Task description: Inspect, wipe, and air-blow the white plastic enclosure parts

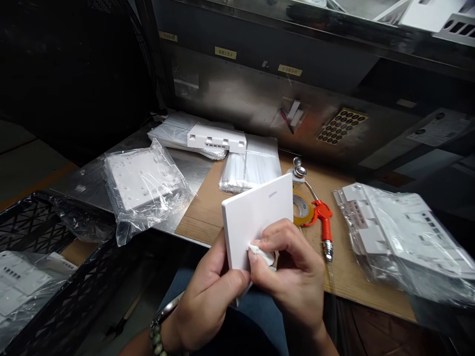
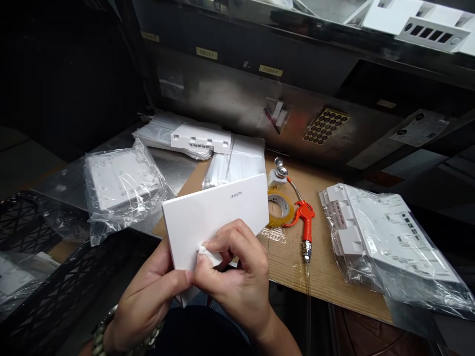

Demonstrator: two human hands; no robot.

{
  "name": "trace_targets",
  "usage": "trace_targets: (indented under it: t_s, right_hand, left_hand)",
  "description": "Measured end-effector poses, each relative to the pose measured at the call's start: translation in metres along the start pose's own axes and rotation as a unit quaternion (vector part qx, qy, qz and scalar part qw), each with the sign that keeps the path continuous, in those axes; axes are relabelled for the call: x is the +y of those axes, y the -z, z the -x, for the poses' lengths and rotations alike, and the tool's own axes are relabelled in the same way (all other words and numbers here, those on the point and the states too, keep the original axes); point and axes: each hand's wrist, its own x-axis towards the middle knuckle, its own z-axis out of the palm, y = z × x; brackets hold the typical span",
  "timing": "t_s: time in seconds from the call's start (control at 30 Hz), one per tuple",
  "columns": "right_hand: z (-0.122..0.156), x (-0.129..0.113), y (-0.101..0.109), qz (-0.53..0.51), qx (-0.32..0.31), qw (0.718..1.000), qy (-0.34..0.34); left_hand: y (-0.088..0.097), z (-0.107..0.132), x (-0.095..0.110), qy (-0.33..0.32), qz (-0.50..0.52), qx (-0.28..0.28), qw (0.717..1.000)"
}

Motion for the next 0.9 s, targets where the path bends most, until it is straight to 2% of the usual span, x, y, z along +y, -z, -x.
trace_targets:
  t_s: [0.17, 0.3, 0.43, 0.53, 0.6, 0.67, 0.8, 0.9]
  right_hand:
    - [0.0, -0.001, 0.001, 0.006, -0.046, 0.999, -0.017]
    - [0.002, -0.002, -0.002, 0.014, 0.008, 1.0, 0.006]
    - [0.004, -0.001, 0.0, 0.022, -0.043, 0.999, -0.014]
    - [0.003, 0.003, 0.009, -0.065, -0.048, 0.996, -0.037]
    - [0.0, 0.005, 0.018, -0.13, 0.013, 0.991, -0.035]
    - [-0.006, 0.005, 0.029, -0.147, 0.114, 0.982, -0.016]
    - [-0.022, 0.011, 0.054, -0.119, 0.297, 0.947, 0.031]
    - [-0.035, 0.037, 0.076, -0.05, 0.404, 0.913, 0.027]
  left_hand:
    - [0.001, 0.0, -0.002, 0.005, -0.001, -0.008, 1.0]
    - [-0.002, 0.001, -0.004, -0.012, 0.007, -0.001, 1.0]
    - [-0.001, -0.001, -0.002, 0.016, 0.021, 0.0, 1.0]
    - [0.003, -0.007, 0.002, 0.039, 0.032, 0.031, 0.998]
    - [0.008, -0.013, 0.006, 0.047, 0.053, 0.055, 0.996]
    - [0.012, -0.019, 0.01, 0.047, 0.089, 0.063, 0.993]
    - [0.018, -0.025, 0.016, 0.048, 0.139, 0.059, 0.987]
    - [0.022, -0.025, 0.017, 0.048, 0.14, 0.066, 0.987]
